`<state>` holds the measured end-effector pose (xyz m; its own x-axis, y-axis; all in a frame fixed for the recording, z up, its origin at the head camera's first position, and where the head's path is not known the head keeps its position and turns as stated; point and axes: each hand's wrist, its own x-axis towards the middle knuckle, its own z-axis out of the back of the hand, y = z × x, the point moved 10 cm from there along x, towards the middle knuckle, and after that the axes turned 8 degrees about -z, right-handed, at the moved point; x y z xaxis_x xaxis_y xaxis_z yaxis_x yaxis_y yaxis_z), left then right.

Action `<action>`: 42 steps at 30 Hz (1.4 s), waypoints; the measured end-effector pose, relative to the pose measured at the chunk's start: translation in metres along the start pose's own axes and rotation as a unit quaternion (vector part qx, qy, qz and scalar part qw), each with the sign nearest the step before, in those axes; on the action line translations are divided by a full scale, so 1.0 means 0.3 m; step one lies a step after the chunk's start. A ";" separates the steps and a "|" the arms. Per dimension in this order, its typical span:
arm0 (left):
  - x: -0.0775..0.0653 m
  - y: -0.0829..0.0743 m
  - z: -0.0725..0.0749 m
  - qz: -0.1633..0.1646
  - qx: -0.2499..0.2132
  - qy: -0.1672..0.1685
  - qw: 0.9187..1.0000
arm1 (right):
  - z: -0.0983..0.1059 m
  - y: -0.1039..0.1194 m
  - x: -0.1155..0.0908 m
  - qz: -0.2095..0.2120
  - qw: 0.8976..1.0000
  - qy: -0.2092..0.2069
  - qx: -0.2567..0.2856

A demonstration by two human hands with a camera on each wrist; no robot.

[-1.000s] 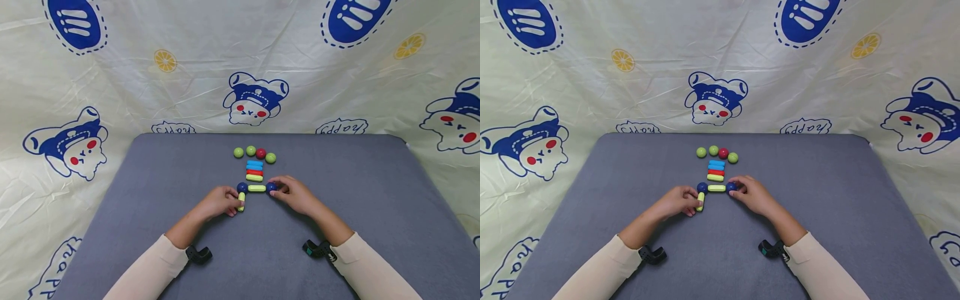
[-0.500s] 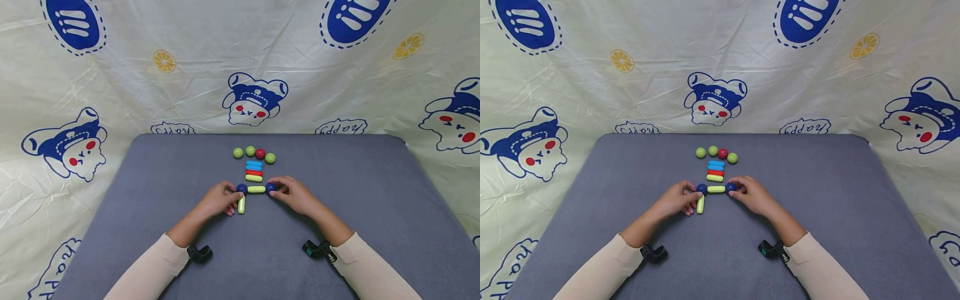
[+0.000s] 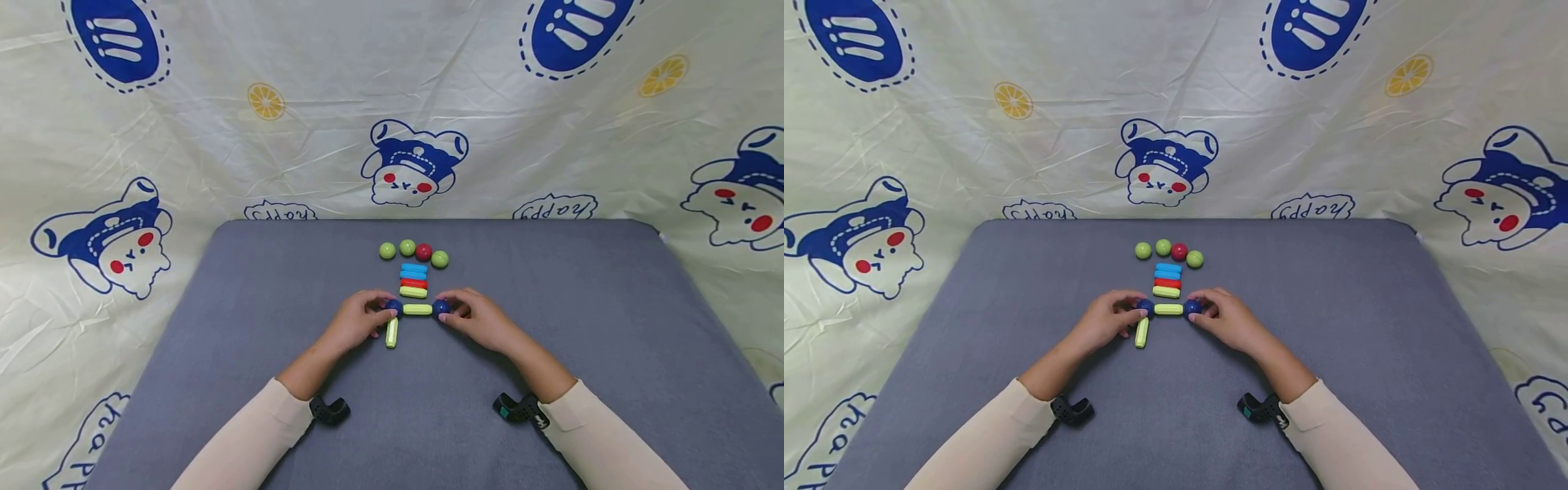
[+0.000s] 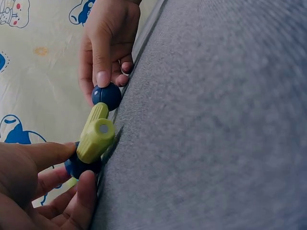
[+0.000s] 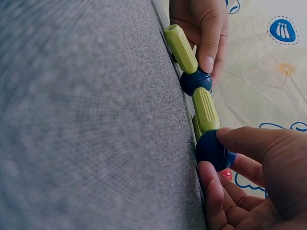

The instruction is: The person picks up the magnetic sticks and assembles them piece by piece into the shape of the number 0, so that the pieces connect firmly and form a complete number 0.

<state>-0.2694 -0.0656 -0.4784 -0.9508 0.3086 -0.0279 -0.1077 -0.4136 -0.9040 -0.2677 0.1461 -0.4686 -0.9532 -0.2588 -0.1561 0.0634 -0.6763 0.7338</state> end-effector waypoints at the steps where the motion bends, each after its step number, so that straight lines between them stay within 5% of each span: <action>1: 0.000 0.001 0.000 -0.001 -0.002 -0.001 1.000 | -0.001 -0.001 0.001 0.000 1.000 0.001 0.000; 21: 0.003 0.024 0.003 -0.005 -0.028 -0.018 0.999 | 0.029 0.014 0.014 -0.017 1.000 0.003 0.019; 31: 0.004 0.039 0.005 -0.003 -0.047 -0.022 0.999 | 0.124 0.018 0.102 -0.024 0.997 -0.064 0.031; 42: 0.005 0.043 0.004 -0.005 -0.058 -0.022 0.998 | 0.156 -0.018 0.218 -0.056 0.994 -0.087 0.027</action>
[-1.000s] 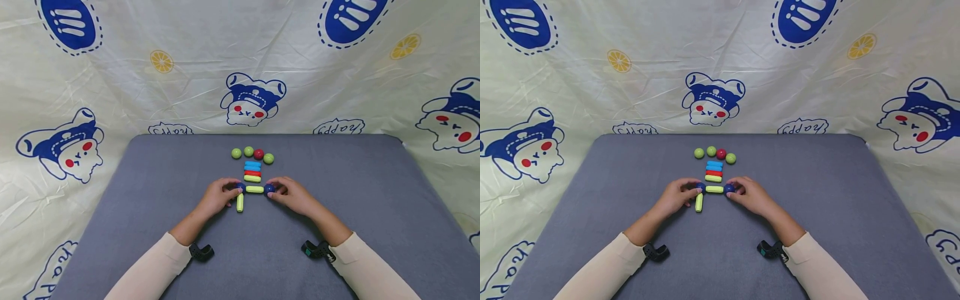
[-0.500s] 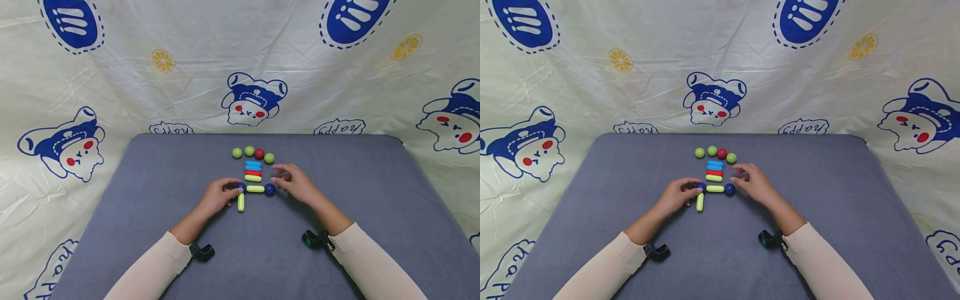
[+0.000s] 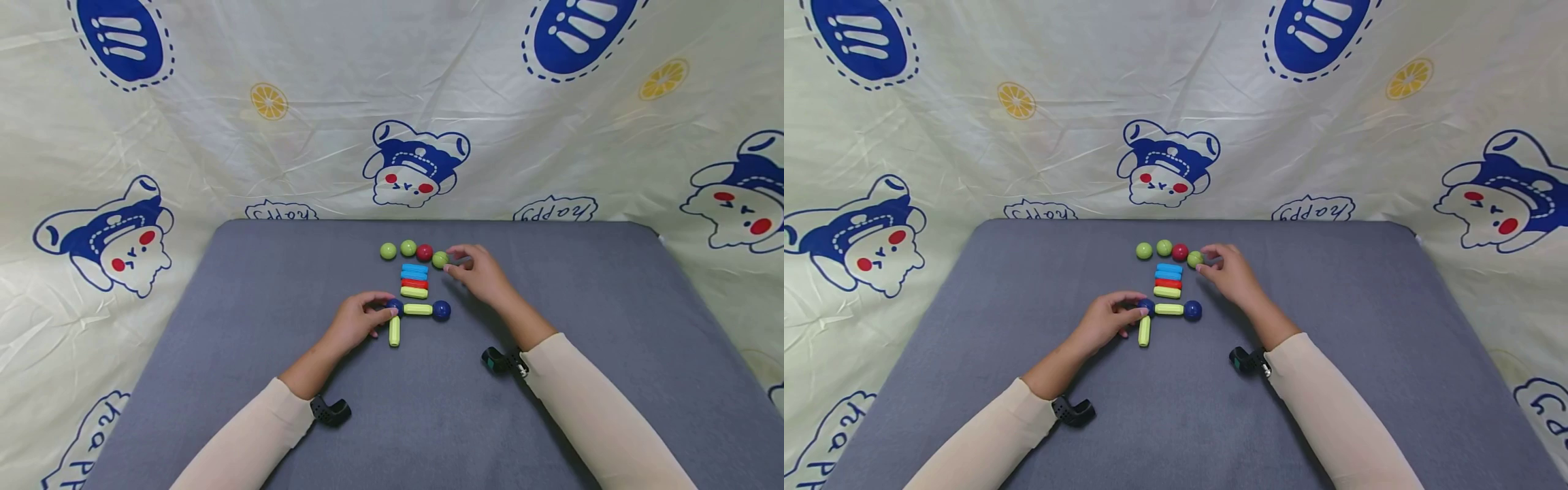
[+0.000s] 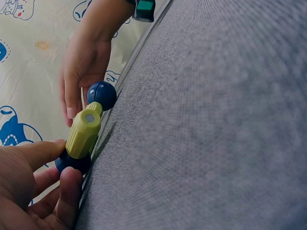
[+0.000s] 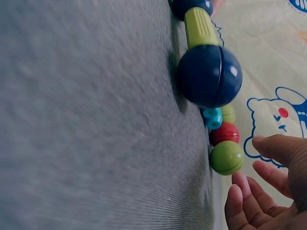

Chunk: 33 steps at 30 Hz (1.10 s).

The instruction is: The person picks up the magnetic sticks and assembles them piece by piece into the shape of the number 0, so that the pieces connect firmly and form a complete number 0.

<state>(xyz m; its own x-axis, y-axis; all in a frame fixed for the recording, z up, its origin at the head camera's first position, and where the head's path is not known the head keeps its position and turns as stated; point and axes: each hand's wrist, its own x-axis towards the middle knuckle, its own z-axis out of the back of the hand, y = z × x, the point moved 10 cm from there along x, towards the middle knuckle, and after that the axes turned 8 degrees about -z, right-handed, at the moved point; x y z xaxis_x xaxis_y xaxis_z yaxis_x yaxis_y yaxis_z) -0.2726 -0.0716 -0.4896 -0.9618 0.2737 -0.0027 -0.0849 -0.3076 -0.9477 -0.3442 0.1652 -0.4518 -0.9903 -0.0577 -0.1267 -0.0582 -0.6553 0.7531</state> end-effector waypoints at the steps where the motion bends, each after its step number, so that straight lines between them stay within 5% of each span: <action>1: -0.001 0.000 0.000 0.001 0.001 0.000 1.000 | 0.000 -0.001 0.008 -0.001 1.000 -0.002 -0.003; 20: -0.001 -0.005 -0.003 -0.001 0.004 -0.005 1.000 | -0.039 0.001 0.084 0.001 0.997 0.008 -0.074; 33: -0.001 -0.002 0.000 -0.006 0.006 -0.006 1.000 | -0.024 0.013 0.050 -0.018 1.000 0.023 -0.007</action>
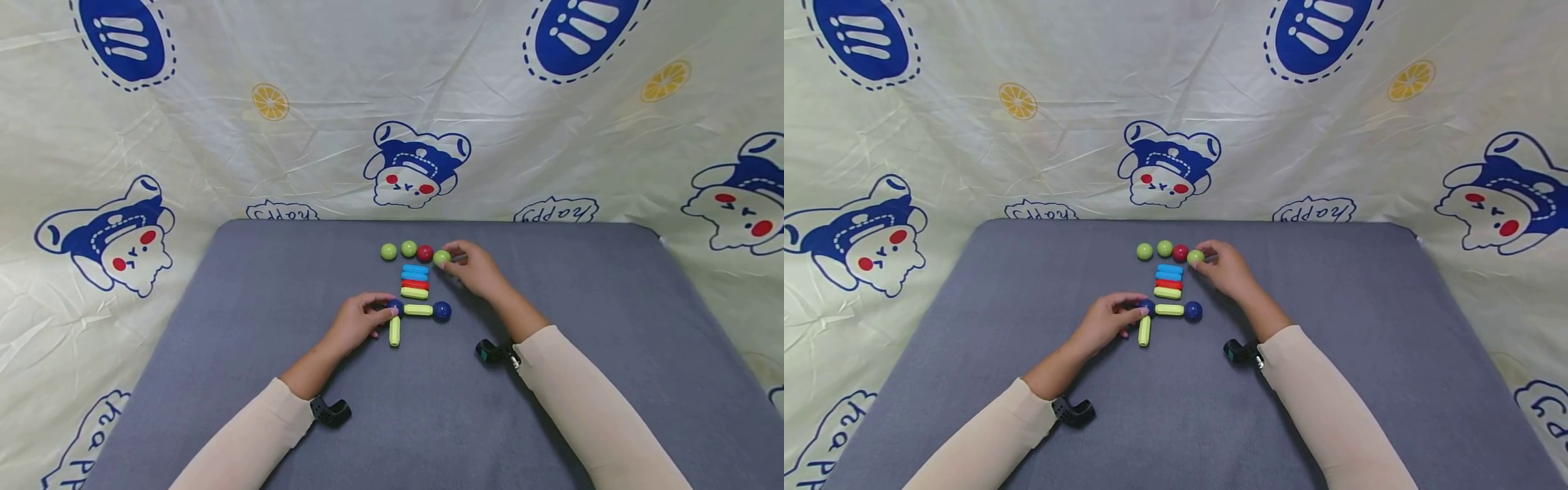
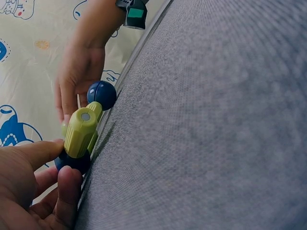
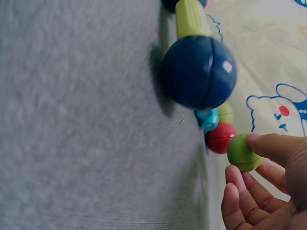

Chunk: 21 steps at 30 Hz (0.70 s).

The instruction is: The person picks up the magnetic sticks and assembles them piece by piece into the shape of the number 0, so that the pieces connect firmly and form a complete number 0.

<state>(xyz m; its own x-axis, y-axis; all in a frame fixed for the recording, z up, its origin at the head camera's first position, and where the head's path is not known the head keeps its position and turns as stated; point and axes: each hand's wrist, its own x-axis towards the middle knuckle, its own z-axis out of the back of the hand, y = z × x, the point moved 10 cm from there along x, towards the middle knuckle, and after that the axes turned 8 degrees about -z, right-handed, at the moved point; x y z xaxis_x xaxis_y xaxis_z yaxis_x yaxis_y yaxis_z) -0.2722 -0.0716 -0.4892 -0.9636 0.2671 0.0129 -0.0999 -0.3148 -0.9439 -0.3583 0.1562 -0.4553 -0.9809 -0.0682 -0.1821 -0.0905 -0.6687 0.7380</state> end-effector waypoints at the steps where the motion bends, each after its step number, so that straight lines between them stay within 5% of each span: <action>1: 0.000 0.000 0.001 0.000 0.000 0.000 1.000 | 0.003 0.007 -0.006 0.004 1.000 -0.002 -0.001; 21: 0.003 -0.003 0.001 -0.013 -0.017 -0.006 1.000 | -0.020 0.161 -0.238 0.069 0.997 0.045 0.000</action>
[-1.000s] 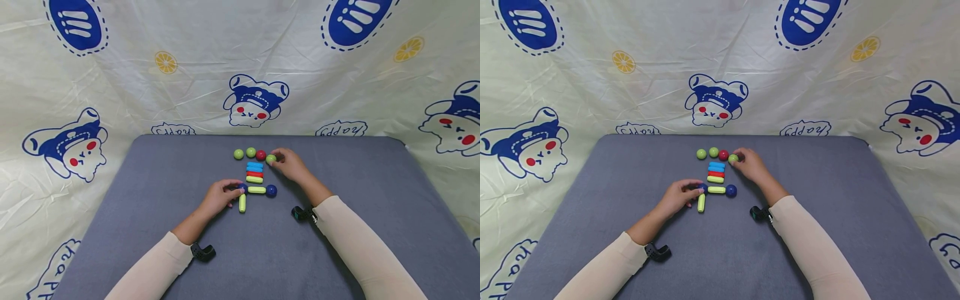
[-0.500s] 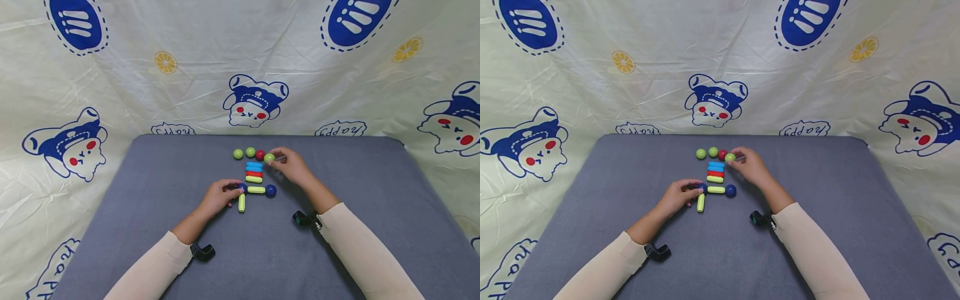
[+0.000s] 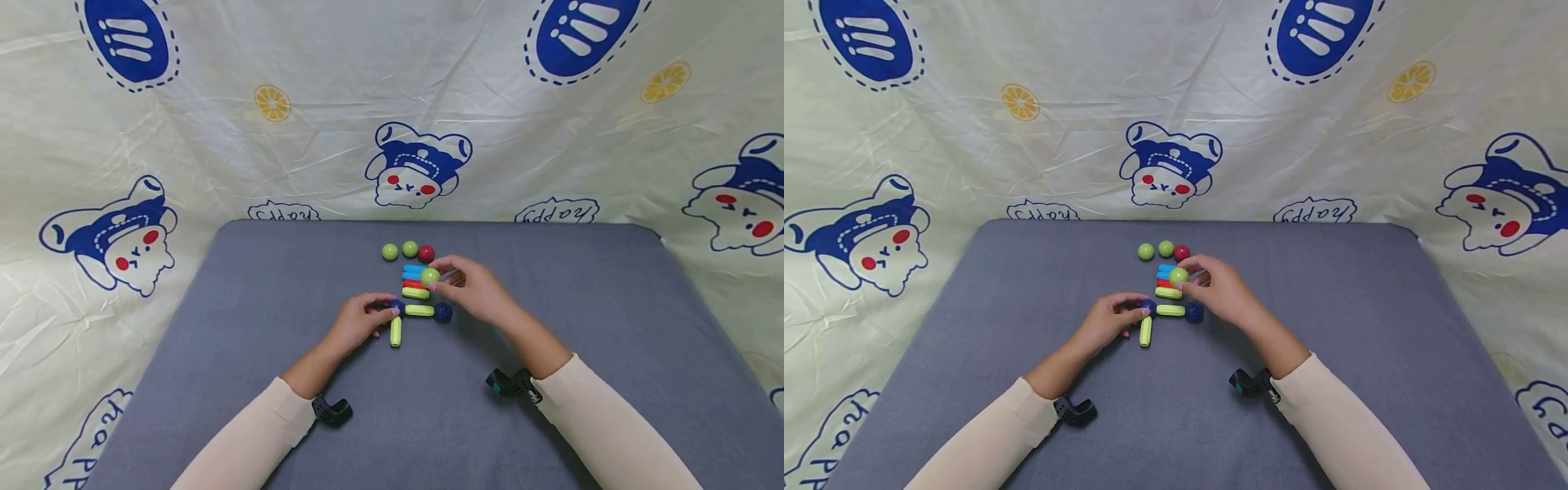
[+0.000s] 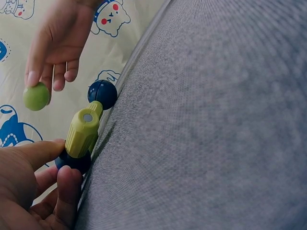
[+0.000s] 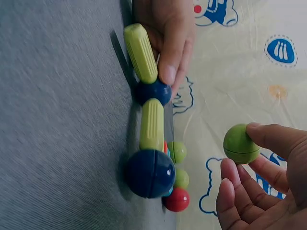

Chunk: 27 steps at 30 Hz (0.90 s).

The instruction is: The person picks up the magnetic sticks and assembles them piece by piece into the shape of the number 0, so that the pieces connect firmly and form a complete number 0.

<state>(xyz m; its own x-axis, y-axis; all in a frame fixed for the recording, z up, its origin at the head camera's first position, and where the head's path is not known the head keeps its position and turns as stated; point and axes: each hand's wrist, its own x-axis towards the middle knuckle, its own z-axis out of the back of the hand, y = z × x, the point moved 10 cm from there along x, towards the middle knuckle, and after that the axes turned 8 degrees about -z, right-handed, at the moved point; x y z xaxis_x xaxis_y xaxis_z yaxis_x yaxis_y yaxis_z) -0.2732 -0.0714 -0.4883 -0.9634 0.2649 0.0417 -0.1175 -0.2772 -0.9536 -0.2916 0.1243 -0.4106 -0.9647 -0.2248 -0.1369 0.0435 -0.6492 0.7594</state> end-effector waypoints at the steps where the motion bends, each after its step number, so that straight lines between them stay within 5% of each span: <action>1: 0.000 -0.001 0.000 -0.001 -0.001 0.000 1.000 | -0.005 0.004 -0.010 0.005 1.000 0.001 -0.001; 27: -0.004 -0.003 0.002 -0.001 0.003 0.000 1.000 | -0.251 0.038 -0.181 0.100 0.988 0.114 0.004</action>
<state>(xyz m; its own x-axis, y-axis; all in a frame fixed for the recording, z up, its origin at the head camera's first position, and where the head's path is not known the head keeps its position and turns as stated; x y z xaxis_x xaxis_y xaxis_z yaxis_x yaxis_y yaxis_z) -0.2722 -0.0719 -0.4874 -0.9633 0.2648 0.0435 -0.1204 -0.2816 -0.9520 -0.2191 0.0746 -0.4423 -0.8535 -0.5066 -0.1217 0.2252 -0.5694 0.7906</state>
